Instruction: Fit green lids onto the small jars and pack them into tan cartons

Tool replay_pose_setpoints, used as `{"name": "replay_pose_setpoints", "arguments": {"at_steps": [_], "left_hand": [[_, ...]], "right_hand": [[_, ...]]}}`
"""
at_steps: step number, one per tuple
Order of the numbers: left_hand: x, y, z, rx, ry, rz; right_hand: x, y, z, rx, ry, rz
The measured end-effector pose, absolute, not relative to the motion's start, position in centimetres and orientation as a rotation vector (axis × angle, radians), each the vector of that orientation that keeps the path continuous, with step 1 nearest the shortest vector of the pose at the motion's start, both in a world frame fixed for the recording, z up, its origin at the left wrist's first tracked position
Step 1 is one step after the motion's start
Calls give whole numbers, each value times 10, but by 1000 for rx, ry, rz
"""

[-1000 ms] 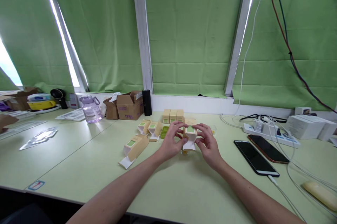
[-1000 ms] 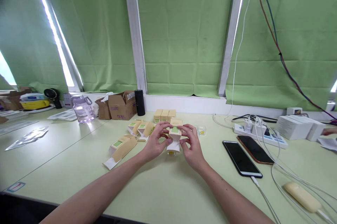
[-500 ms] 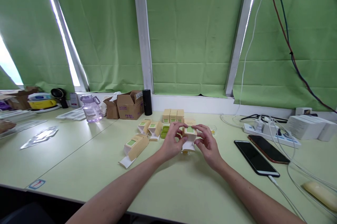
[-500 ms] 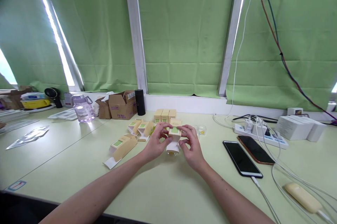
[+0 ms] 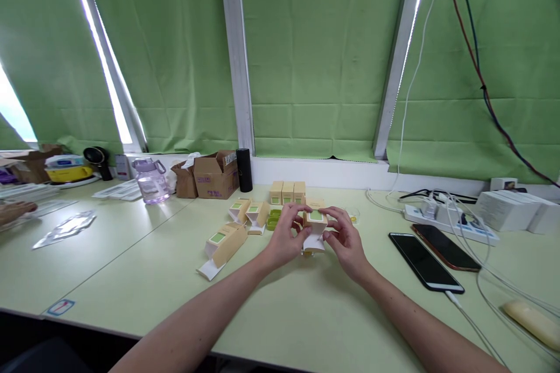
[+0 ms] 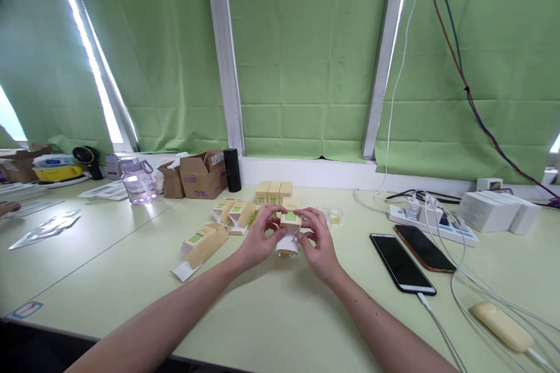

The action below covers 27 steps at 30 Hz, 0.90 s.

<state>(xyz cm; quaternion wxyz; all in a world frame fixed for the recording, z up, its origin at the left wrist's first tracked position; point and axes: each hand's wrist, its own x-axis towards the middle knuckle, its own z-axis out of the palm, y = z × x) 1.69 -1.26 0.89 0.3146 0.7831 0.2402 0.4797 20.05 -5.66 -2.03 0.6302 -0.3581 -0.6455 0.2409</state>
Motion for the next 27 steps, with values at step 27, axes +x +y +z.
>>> {"name": "replay_pose_setpoints", "arguments": {"at_steps": [27], "left_hand": [[17, -15, 7, 2028, 621, 1217]], "right_hand": [[199, -52, -21, -880, -1416, 515]]}}
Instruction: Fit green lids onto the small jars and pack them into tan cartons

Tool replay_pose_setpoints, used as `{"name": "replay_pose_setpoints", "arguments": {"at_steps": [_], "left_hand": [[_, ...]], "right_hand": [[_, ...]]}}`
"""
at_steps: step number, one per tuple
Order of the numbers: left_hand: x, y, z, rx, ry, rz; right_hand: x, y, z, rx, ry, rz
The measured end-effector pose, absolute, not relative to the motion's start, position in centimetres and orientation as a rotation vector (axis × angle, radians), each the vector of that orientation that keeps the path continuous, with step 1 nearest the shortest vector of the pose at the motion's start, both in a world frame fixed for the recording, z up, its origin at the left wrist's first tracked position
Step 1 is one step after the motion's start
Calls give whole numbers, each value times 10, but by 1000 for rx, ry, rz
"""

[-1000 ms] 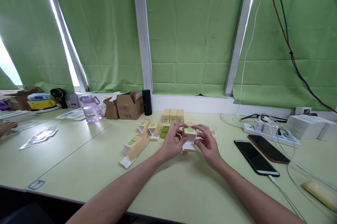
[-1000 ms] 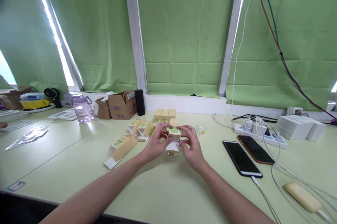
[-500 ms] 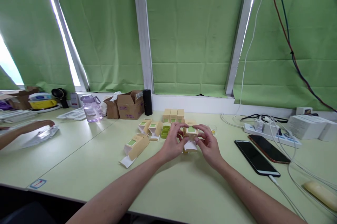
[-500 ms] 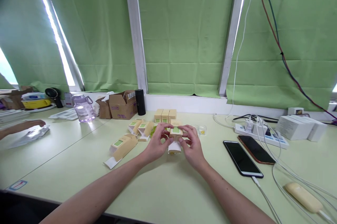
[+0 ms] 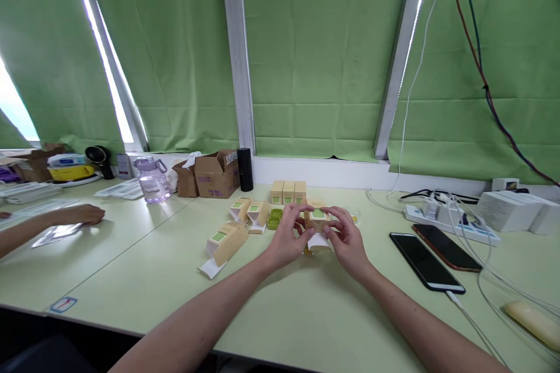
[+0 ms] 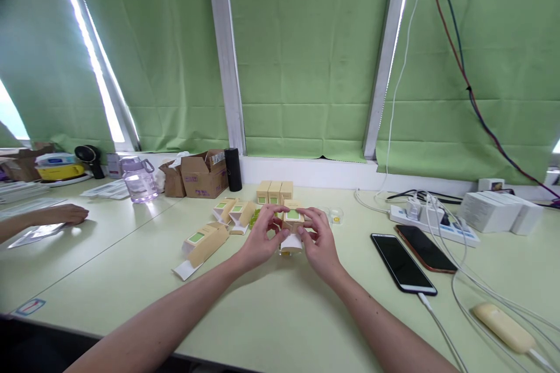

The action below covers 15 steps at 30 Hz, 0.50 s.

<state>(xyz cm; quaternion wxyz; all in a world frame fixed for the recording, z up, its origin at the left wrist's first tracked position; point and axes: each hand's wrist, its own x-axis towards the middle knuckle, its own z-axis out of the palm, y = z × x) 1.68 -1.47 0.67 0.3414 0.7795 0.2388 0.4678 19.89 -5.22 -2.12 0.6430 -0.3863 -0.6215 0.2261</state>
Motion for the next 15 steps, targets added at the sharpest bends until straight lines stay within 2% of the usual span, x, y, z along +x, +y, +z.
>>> {"name": "replay_pose_setpoints", "arguments": {"at_steps": [15], "left_hand": [[11, -17, 6, 2158, 527, 1015]], "right_hand": [[203, -51, -20, -876, -1358, 513]]}}
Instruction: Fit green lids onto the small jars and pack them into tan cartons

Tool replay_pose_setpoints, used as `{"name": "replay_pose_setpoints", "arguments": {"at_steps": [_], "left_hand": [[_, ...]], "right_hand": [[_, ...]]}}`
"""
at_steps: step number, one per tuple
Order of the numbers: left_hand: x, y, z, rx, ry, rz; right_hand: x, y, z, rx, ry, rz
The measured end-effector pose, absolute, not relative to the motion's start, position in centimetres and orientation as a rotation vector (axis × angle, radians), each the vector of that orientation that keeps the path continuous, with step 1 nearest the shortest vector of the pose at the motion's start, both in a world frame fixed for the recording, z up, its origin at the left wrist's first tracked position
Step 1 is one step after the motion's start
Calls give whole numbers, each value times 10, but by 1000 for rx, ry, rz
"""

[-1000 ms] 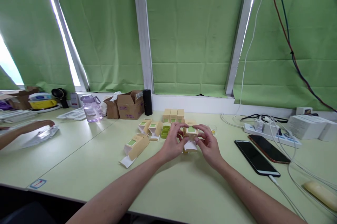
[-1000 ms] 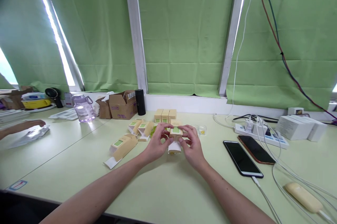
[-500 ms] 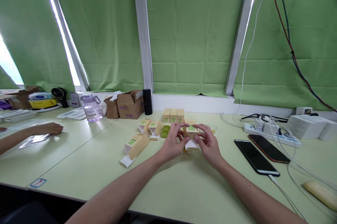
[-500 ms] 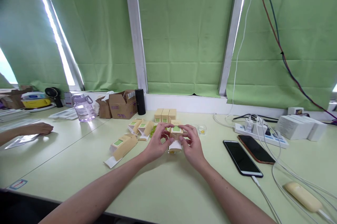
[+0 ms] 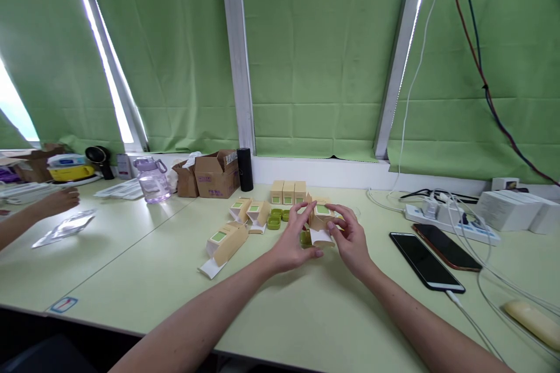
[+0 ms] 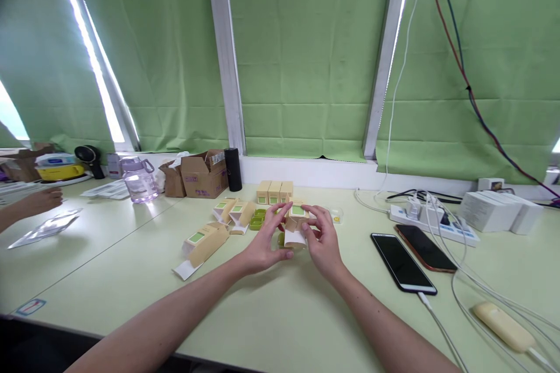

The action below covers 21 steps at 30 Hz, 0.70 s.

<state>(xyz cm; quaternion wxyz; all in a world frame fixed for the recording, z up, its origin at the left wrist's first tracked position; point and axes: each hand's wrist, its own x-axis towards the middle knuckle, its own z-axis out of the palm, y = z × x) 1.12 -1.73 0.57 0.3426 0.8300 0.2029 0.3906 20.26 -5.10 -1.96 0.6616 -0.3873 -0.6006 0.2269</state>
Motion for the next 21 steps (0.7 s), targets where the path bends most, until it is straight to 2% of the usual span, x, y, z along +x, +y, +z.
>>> {"name": "replay_pose_setpoints", "arguments": {"at_steps": [21], "left_hand": [[15, -9, -2, 1896, 521, 1132]], "right_hand": [[201, -57, -19, -767, -1440, 605]]}}
